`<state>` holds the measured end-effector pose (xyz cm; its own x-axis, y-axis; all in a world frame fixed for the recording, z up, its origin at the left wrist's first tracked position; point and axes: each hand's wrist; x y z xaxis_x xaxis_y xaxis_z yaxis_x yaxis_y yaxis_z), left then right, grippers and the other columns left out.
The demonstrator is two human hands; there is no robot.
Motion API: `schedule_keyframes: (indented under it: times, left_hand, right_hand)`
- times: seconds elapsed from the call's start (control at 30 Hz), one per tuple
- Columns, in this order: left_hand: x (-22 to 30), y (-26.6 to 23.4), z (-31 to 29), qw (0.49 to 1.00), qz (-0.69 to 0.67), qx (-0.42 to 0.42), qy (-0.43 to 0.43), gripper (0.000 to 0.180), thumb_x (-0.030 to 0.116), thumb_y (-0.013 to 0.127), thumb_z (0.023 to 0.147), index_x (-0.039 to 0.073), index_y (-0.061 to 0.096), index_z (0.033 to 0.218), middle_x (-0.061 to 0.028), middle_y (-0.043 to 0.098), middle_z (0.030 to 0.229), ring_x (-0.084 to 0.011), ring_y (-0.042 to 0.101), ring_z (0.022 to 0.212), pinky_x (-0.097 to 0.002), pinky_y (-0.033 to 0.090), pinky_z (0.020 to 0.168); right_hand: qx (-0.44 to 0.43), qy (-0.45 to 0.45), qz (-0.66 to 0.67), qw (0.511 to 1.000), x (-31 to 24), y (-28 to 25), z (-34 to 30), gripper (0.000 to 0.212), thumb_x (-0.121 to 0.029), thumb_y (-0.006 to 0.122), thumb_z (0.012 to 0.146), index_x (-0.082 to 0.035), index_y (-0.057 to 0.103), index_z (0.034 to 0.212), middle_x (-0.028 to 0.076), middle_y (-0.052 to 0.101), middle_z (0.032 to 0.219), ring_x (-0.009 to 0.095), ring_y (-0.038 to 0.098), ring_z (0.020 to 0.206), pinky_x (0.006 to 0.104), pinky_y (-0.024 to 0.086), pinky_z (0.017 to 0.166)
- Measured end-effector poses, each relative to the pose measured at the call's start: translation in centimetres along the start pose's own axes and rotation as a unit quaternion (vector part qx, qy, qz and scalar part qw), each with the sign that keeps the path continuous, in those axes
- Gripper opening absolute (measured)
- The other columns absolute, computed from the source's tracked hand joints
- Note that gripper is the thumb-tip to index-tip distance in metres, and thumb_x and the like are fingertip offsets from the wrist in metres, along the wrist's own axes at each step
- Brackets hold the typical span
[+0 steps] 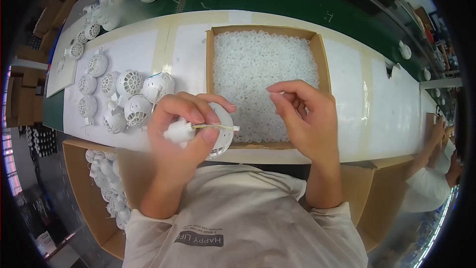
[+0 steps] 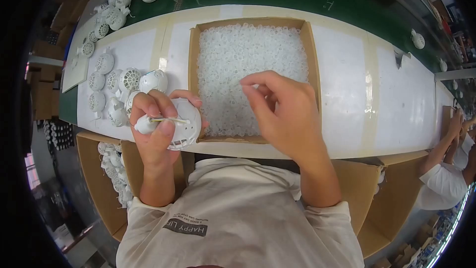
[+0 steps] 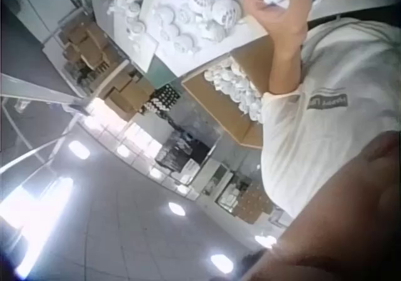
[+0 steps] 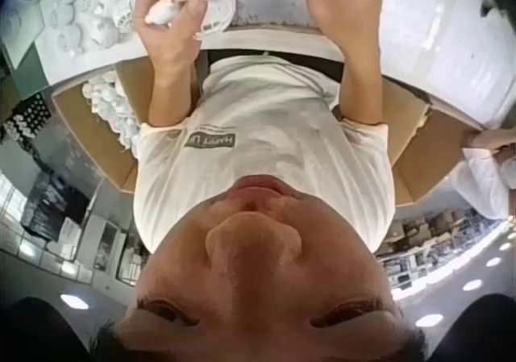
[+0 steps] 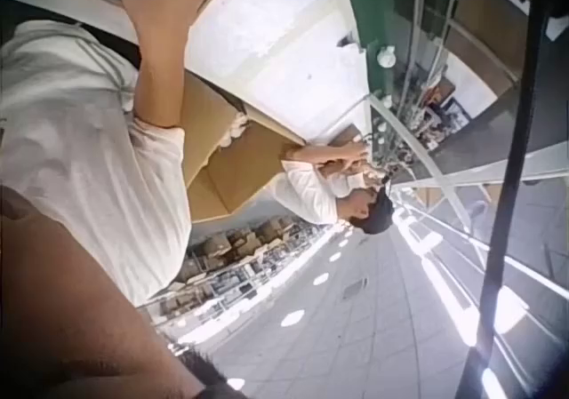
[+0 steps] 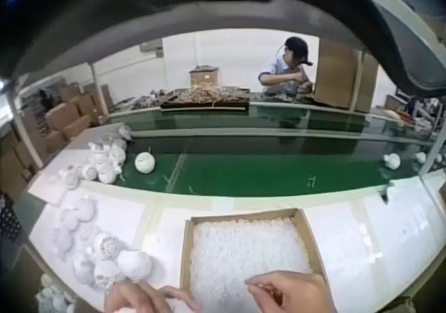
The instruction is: Manually assembling plastic spherical light covers by inserting internal socket components on a production line.
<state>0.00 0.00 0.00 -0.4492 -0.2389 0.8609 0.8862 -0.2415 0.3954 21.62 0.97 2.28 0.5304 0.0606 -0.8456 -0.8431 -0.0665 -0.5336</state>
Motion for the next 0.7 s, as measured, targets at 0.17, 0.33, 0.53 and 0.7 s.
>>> schedule_keyframes:
  times: [0.17,0.33,0.53,0.7]
  left_hand:
    - [-0.1,0.8,0.4,0.999,0.044,0.005,0.017,0.025,-0.006,0.068,0.083,0.006,0.050,0.097,-0.0084,0.060,0.085,-0.0214,0.063,0.083,-0.0526,0.054,0.088]
    - [-0.9,1.0,1.1,0.990,0.122,-0.016,0.073,0.027,-0.008,0.069,0.082,0.005,0.051,0.097,-0.0085,0.060,0.085,-0.0210,0.063,0.083,-0.0511,0.054,0.089]
    - [-1.0,1.1,1.1,0.987,0.135,-0.006,0.083,0.027,-0.009,0.068,0.081,0.005,0.051,0.097,-0.0086,0.061,0.086,-0.0207,0.063,0.085,-0.0506,0.054,0.089]
    - [-1.2,1.1,1.1,0.982,0.166,-0.025,0.093,0.028,-0.010,0.069,0.079,0.005,0.053,0.097,-0.0089,0.062,0.087,-0.0210,0.063,0.086,-0.0495,0.054,0.090]
  right_hand:
    - [-0.015,-0.097,0.174,0.980,-1.4,0.1,-0.9,0.012,0.005,0.066,0.085,0.002,0.071,0.096,0.012,0.072,0.082,0.017,0.067,0.075,0.0262,0.051,0.066]
    - [0.006,-0.187,0.227,0.956,-0.8,1.1,-0.6,0.014,0.006,0.069,0.083,0.003,0.070,0.097,0.010,0.070,0.079,0.014,0.062,0.069,0.0249,0.047,0.063]
    - [-0.013,-0.192,0.240,0.952,-0.5,1.4,0.0,0.016,0.004,0.071,0.083,0.003,0.069,0.099,0.010,0.070,0.085,0.013,0.059,0.071,0.0242,0.045,0.064]
    - [-0.010,-0.165,0.286,0.944,0.1,1.6,-0.2,0.016,0.003,0.070,0.085,0.002,0.069,0.101,0.009,0.069,0.089,0.013,0.057,0.075,0.0251,0.044,0.066]
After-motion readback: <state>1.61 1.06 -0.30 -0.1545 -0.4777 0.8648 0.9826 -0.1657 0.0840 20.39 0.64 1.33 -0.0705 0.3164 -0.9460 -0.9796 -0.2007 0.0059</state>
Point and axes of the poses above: each hand's wrist, its own z-axis towards the middle knuckle, its own y-axis out of the palm, x = y × z
